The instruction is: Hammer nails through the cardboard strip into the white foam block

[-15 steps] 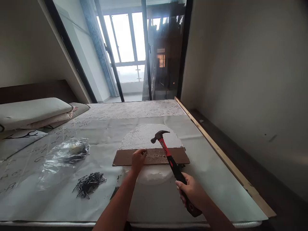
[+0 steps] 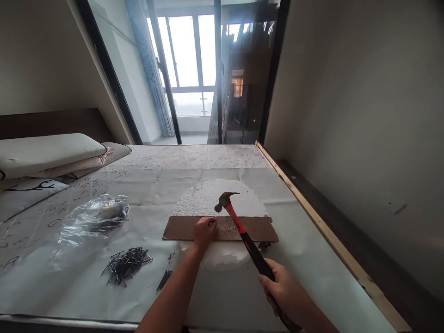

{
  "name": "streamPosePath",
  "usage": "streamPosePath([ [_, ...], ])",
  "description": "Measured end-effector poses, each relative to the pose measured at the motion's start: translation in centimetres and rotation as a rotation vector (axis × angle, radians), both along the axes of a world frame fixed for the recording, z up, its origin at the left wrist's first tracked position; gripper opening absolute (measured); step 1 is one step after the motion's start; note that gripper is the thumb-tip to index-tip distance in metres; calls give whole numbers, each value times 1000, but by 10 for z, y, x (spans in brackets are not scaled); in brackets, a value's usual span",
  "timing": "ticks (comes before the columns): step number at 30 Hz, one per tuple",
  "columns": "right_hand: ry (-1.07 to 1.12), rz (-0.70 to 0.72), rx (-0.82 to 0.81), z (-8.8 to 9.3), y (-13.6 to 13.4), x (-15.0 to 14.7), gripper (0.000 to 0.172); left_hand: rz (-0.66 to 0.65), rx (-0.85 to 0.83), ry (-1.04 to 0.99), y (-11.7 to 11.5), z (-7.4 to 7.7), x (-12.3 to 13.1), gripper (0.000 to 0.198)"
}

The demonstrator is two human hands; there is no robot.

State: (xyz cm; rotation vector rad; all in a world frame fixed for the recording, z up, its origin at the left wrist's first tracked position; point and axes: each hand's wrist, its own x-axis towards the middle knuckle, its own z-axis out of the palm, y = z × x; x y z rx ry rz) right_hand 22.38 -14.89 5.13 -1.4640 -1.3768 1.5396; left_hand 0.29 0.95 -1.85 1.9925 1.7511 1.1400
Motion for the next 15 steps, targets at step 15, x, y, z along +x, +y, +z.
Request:
streamPosePath([
  [15, -370, 122, 237, 10, -13, 15, 29, -20, -8, 35, -6, 2, 3, 16],
])
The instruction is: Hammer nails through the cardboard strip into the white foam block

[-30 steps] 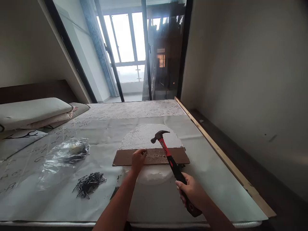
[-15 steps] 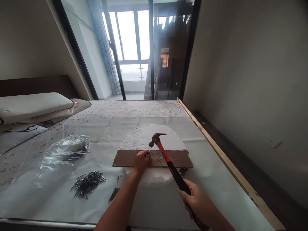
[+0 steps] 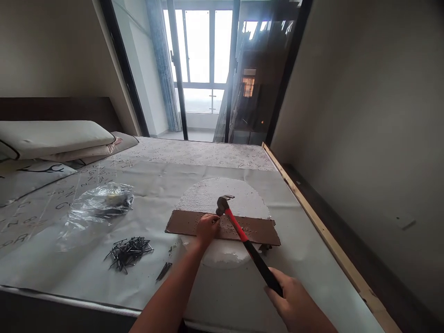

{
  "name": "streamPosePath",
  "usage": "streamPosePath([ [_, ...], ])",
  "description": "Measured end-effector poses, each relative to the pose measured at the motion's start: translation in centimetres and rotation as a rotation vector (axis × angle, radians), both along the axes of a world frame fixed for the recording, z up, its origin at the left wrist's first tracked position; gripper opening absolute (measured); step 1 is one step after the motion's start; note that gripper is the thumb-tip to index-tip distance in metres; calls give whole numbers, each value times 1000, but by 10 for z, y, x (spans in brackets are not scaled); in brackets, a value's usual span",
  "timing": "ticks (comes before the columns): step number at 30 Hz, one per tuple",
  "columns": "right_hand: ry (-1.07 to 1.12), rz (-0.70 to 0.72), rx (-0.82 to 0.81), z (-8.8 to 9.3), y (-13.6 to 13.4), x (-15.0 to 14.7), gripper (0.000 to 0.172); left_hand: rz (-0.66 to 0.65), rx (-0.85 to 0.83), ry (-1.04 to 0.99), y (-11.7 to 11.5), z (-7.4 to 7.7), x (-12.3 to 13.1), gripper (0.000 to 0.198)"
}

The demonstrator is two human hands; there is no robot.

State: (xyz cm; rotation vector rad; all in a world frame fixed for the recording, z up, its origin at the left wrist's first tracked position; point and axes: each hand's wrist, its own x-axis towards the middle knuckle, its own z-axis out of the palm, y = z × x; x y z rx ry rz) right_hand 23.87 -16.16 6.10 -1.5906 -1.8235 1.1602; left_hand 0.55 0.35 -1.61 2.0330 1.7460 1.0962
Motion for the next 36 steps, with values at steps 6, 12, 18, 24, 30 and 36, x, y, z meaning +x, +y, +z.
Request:
streamPosePath([
  [6, 15, -16, 30, 9, -3, 3, 37, -10, 10, 18, 0, -3, -1, 16],
  [12, -12, -30, 33, 7, -4, -3, 25, -5, -25, 33, 2, -3, -2, 17],
  [18, -7, -40, 83, 5, -5, -5, 29, -10, -28, 40, 1, -1, -2, 17],
  [24, 0, -9, 38, 5, -4, -7, 23, -22, -31, 129, 1, -1, -2, 16],
  [30, 7, -33, 37, 3, -3, -8, 22, 23, -22, -120, 1, -1, -8, 17],
  [36, -26, -90, 14, -21, 8, -11, 9, 154, 61, -514, -4, 5, -16, 21],
])
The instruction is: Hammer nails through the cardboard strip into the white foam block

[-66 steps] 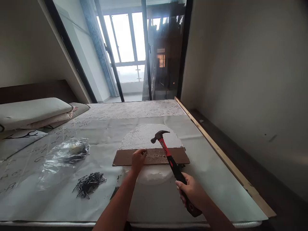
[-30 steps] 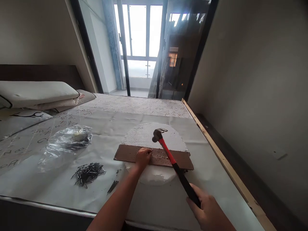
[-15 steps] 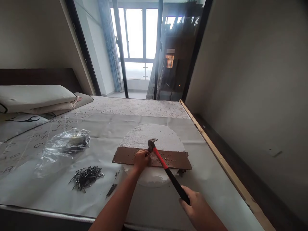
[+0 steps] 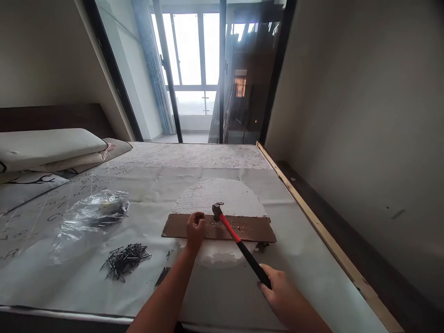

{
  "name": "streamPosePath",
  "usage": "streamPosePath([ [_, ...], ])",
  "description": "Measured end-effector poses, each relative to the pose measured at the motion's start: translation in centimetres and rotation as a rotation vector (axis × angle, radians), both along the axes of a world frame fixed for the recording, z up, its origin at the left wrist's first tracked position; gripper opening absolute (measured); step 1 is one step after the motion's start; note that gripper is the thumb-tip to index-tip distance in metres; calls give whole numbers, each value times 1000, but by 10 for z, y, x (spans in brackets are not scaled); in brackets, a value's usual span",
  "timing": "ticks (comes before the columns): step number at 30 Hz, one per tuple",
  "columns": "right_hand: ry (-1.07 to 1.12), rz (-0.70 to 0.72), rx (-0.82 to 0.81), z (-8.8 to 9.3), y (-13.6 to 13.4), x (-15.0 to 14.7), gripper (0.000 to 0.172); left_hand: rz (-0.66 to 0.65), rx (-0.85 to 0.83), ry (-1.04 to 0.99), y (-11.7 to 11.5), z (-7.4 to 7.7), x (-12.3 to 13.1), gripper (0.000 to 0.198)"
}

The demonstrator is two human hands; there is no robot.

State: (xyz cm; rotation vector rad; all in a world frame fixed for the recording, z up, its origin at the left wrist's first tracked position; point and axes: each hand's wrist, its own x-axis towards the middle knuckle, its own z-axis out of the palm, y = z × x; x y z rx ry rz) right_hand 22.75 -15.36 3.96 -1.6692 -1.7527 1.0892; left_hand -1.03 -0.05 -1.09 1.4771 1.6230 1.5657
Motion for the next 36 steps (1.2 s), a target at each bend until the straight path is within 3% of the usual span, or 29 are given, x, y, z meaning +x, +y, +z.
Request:
streamPosePath([
  [3, 110, -12, -49, 3, -1, 2, 9, 2, 69, 68, -8, 17, -4, 21],
  [7, 345, 8, -215, 9, -3, 1, 11, 144, 140, 235, -26, 43, -22, 23],
  [9, 463, -6, -257, 7, -2, 0, 14, 205, 105, 285, -37, 46, -37, 23],
  [13, 765, -41, -336, -2, 2, -1, 31, 250, -94, 365, -55, 28, -75, 25],
  [15, 869, -45, -360, -5, 4, 0, 38, 166, -312, 512, -64, 14, -93, 20],
  [18, 931, -57, -367, -7, 5, 3, 41, 51, -649, 809, -77, 1, -113, 15],
  [22, 942, -75, -355, -9, 7, 6, 38, 96, -888, 1026, -91, -3, -124, 17],
  [29, 949, -73, -306, -8, 7, 10, 34, 16, -1080, 1026, -96, -14, -129, 7],
  [36, 898, -100, -325, -6, 8, 12, 33, -16, -1100, 1053, -91, -23, -131, 14],
])
